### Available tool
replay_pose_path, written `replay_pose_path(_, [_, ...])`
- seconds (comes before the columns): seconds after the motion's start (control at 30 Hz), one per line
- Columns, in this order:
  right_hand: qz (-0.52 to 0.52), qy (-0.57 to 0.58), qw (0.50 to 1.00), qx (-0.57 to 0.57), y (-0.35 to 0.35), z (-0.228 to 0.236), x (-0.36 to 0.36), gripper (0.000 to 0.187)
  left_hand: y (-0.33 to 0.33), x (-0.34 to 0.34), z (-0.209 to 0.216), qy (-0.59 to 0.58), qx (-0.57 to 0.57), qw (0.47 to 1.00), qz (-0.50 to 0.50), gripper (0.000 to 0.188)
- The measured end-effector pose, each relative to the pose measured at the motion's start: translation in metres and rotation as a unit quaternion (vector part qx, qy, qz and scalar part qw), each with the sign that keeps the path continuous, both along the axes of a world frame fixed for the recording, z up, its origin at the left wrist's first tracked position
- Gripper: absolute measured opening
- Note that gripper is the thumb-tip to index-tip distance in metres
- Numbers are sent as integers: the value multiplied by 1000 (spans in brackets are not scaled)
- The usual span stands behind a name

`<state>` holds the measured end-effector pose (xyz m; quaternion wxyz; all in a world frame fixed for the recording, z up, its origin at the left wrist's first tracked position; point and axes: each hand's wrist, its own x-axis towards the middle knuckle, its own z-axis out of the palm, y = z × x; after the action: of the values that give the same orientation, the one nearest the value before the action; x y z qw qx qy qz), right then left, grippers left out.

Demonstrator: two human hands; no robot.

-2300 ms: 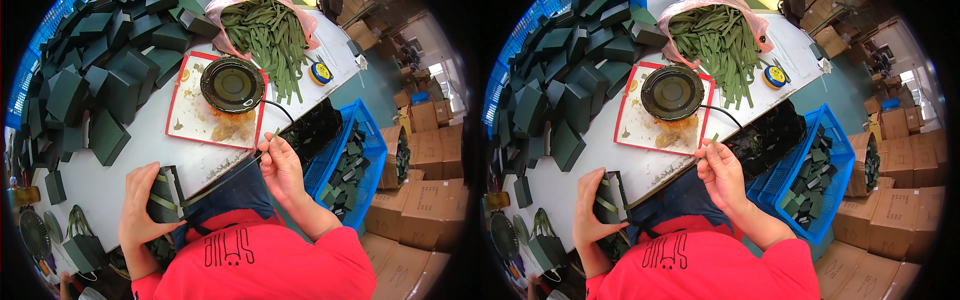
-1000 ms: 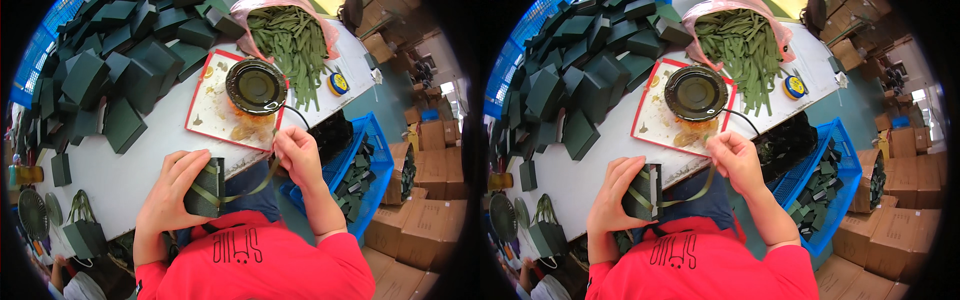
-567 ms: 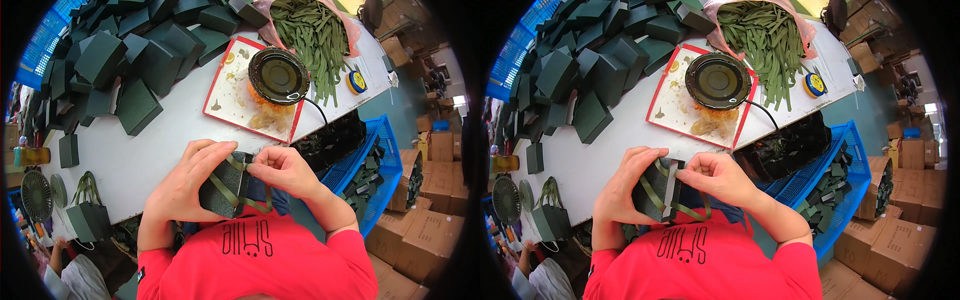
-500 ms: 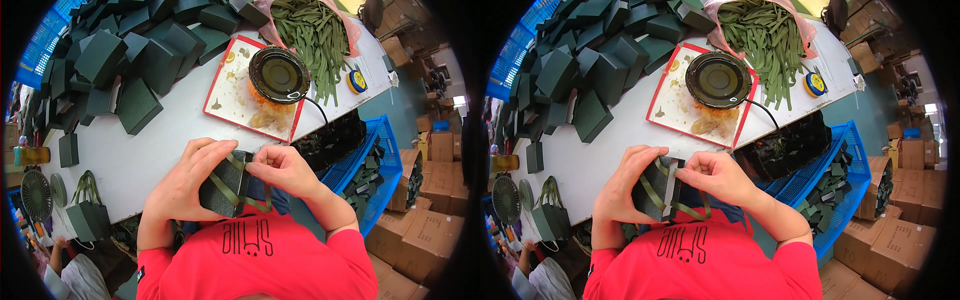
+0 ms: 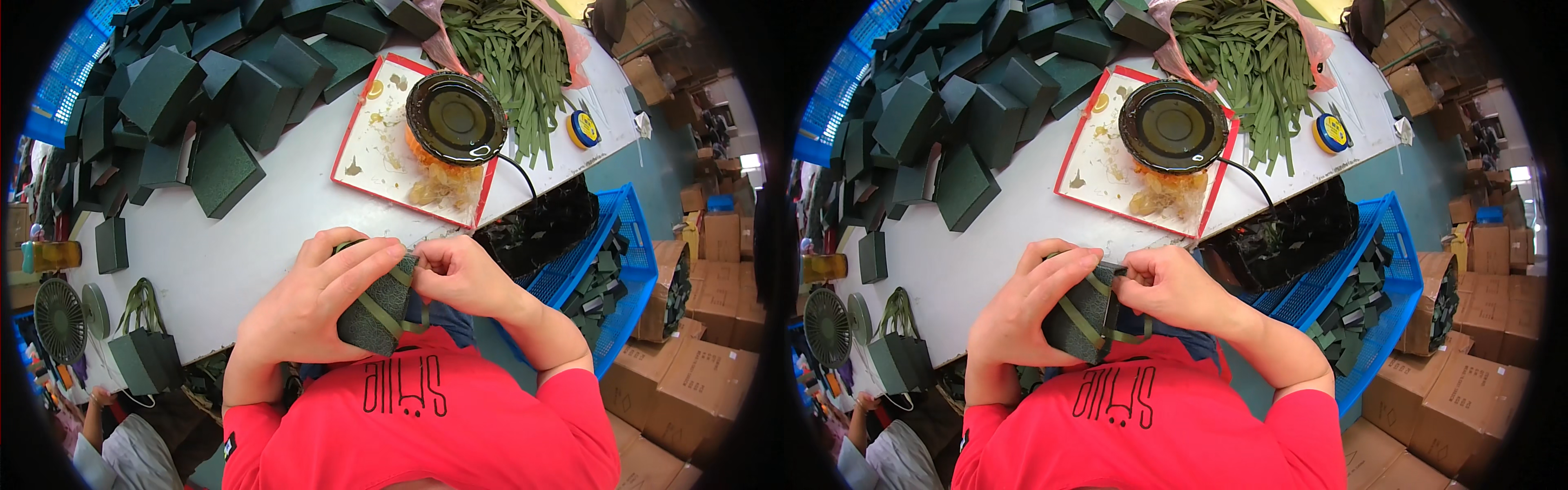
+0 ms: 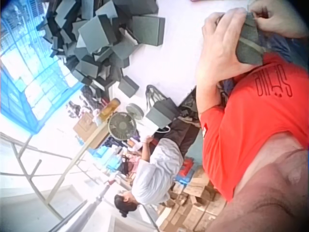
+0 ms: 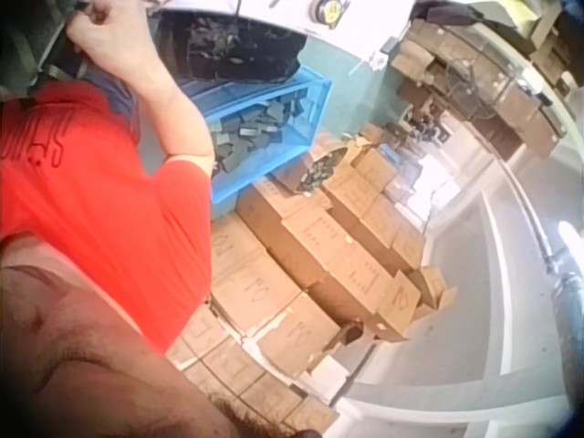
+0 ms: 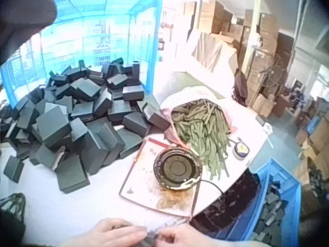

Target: The person assembles small green gift boxes by attaching green ribbon handles. They pick up a box, thread a ribbon through the handle slots, and secure it, repeating this process for multiple units. Finished boxes are placed into a blue crate.

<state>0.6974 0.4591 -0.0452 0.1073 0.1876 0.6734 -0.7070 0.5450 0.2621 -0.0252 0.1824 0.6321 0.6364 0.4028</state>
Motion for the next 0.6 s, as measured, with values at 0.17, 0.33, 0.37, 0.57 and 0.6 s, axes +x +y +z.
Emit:
replay_pose_path(0.17, [5, -6, 999, -39, 4, 1, -3, 27, -3, -2, -6, 4, -1, 1000, 16, 102])
replay_pose_path(0.33, [-52, 21, 998, -25, 9, 3, 1, 35, -10, -8, -10, -47, 18, 998, 39, 102])
replay_pose_path(0.37, [-72, 26, 997, -9, 7, 1, 3, 37, -10, -8, -10, -46, 19, 998, 38, 102])
replay_pose_path(0.57, [-136, 91, 986, -19, -7, -6, 6, 21, -10, -9, -9, -42, 15, 998, 34, 106])
replay_pose_path(0.6, [-154, 97, 983, -31, -9, -5, 5, 18, -10, -9, -10, -38, 13, 999, 34, 110])
